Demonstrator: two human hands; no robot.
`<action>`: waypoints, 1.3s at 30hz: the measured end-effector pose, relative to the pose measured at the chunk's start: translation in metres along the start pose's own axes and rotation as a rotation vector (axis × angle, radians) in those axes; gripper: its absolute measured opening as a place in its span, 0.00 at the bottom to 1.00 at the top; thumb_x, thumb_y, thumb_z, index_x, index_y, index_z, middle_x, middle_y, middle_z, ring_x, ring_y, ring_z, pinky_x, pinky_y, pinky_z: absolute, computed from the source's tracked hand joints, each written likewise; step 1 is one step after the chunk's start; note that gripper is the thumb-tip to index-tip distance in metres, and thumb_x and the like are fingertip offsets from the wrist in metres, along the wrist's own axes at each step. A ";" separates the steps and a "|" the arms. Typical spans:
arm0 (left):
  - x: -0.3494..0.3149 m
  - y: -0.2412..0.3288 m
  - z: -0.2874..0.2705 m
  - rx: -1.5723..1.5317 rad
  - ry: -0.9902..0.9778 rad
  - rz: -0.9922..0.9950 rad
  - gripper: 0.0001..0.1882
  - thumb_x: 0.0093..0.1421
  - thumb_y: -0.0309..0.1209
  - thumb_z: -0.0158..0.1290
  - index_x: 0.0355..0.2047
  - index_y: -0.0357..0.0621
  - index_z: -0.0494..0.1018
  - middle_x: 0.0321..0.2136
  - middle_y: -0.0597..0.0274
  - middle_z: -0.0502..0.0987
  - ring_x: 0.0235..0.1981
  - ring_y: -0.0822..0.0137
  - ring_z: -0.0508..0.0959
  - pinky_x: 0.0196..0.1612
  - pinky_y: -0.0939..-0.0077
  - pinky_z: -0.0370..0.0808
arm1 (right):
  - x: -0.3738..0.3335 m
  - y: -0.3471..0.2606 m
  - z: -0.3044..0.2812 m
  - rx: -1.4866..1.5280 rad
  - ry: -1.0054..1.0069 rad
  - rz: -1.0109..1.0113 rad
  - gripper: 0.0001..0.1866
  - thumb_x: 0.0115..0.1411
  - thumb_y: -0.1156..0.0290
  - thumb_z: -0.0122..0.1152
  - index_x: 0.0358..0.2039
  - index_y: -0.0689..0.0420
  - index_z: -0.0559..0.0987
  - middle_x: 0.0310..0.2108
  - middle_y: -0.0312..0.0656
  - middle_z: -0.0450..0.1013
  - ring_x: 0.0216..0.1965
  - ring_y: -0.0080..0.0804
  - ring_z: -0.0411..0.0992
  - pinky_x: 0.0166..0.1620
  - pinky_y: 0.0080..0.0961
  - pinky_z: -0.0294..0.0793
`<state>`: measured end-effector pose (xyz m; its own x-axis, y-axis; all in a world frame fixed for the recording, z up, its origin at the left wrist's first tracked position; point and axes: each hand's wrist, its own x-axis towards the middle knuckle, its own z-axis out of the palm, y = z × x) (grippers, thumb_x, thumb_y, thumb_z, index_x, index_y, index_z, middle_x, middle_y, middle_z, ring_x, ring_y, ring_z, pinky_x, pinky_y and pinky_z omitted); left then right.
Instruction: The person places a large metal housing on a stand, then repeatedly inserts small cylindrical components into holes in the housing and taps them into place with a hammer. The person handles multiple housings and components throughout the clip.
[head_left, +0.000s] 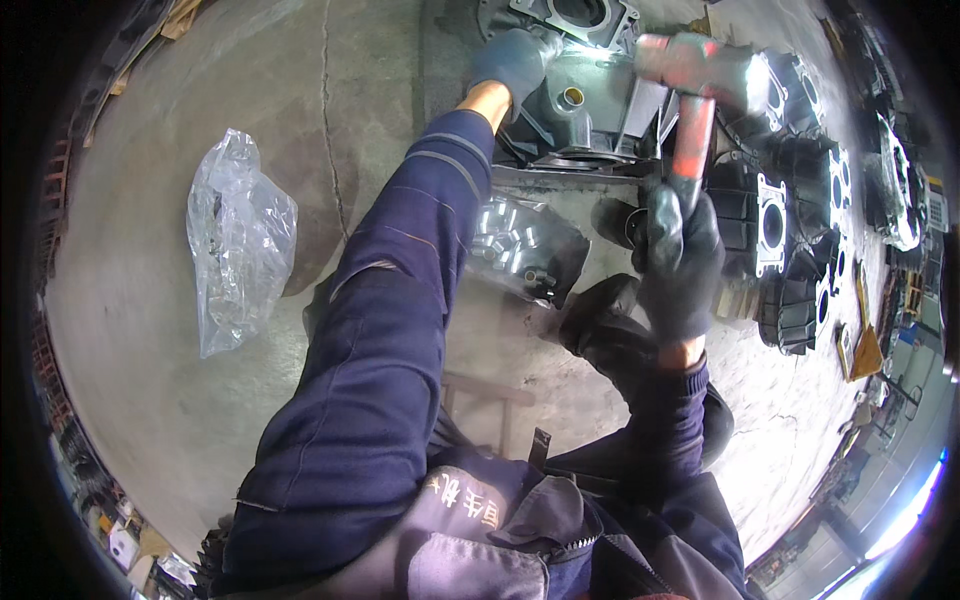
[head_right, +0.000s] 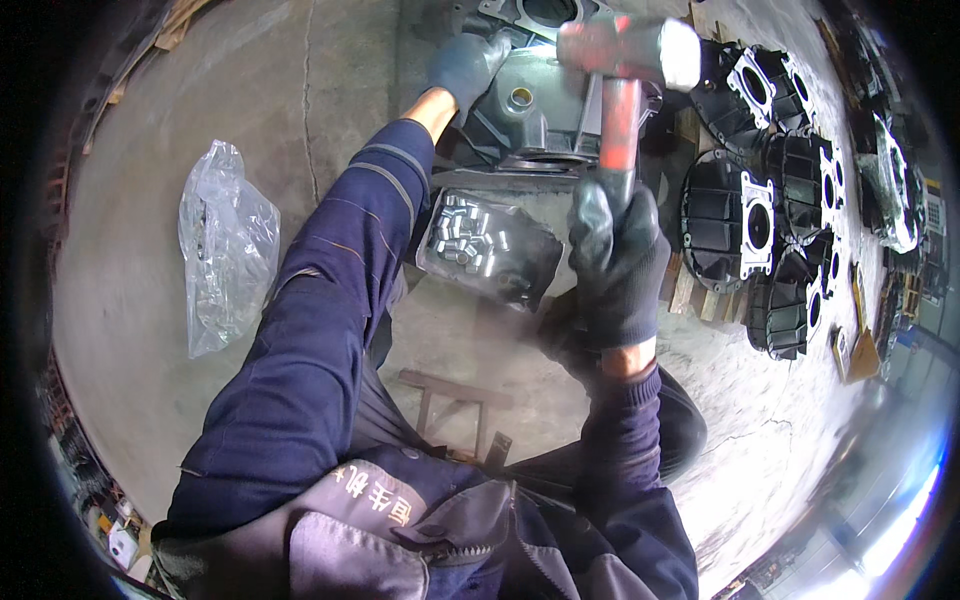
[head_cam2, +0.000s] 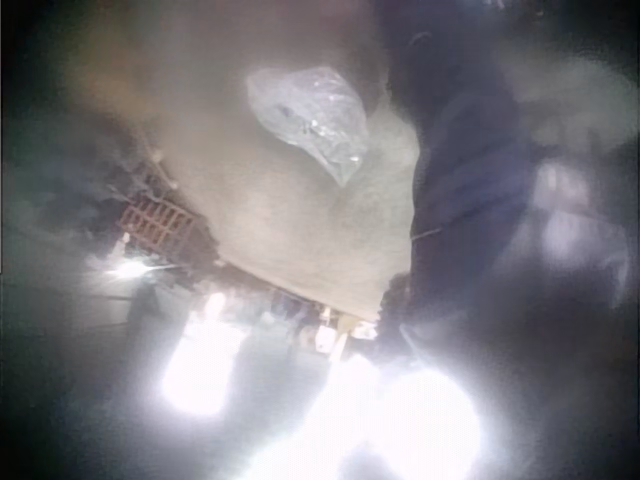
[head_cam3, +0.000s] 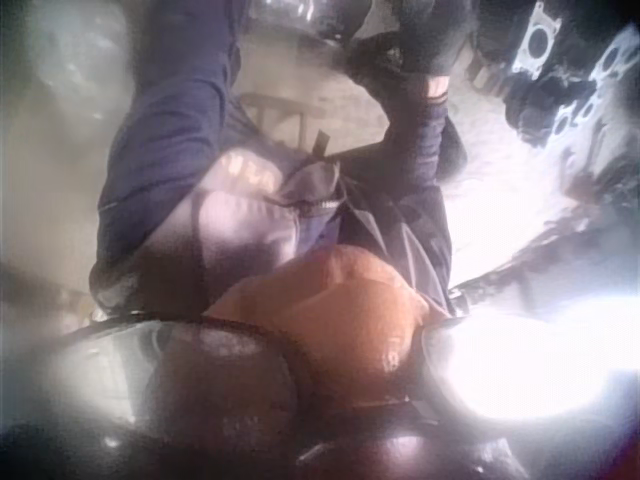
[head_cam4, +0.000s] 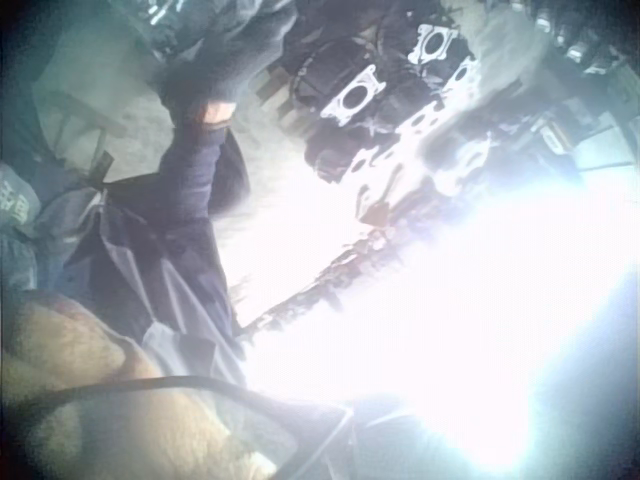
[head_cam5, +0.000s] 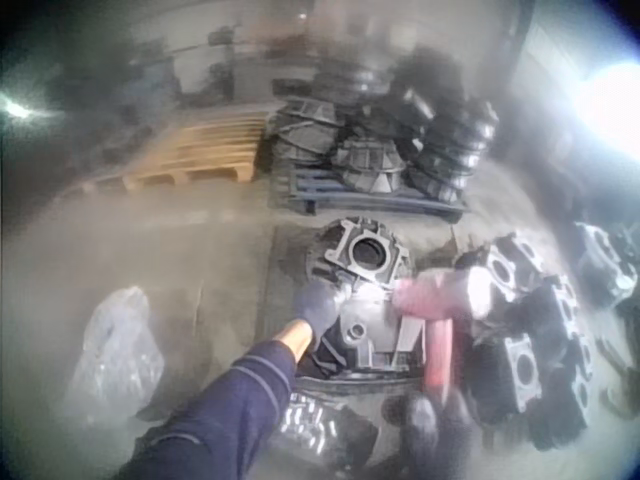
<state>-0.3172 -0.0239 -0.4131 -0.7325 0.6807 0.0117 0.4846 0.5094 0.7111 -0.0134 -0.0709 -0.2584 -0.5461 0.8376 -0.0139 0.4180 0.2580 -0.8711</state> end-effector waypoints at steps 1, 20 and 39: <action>0.000 -0.001 0.001 -0.010 0.006 0.017 0.36 0.68 0.60 0.41 0.38 0.40 0.85 0.39 0.38 0.82 0.45 0.37 0.81 0.50 0.48 0.76 | 0.009 0.002 0.004 -0.131 0.067 -0.175 0.21 0.68 0.53 0.62 0.42 0.62 0.76 0.22 0.45 0.75 0.24 0.30 0.76 0.29 0.29 0.73; -0.001 0.003 -0.003 -0.067 -0.041 0.019 0.33 0.68 0.57 0.44 0.40 0.38 0.83 0.42 0.36 0.81 0.46 0.38 0.81 0.49 0.49 0.76 | 0.047 0.022 0.020 -0.537 -0.186 0.025 0.21 0.66 0.53 0.61 0.44 0.59 0.79 0.31 0.64 0.78 0.39 0.65 0.78 0.39 0.50 0.77; 0.047 -0.039 0.052 0.469 0.243 0.533 0.25 0.72 0.46 0.42 0.37 0.38 0.81 0.34 0.40 0.82 0.34 0.43 0.83 0.35 0.48 0.76 | -0.025 0.090 0.017 0.013 -0.114 0.219 0.22 0.66 0.54 0.64 0.39 0.65 0.79 0.21 0.41 0.75 0.22 0.28 0.73 0.30 0.31 0.73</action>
<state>-0.3459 0.0156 -0.4764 -0.4003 0.7900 0.4644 0.9163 0.3516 0.1917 0.0256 -0.0765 -0.3443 -0.5223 0.8127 -0.2583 0.5267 0.0692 -0.8472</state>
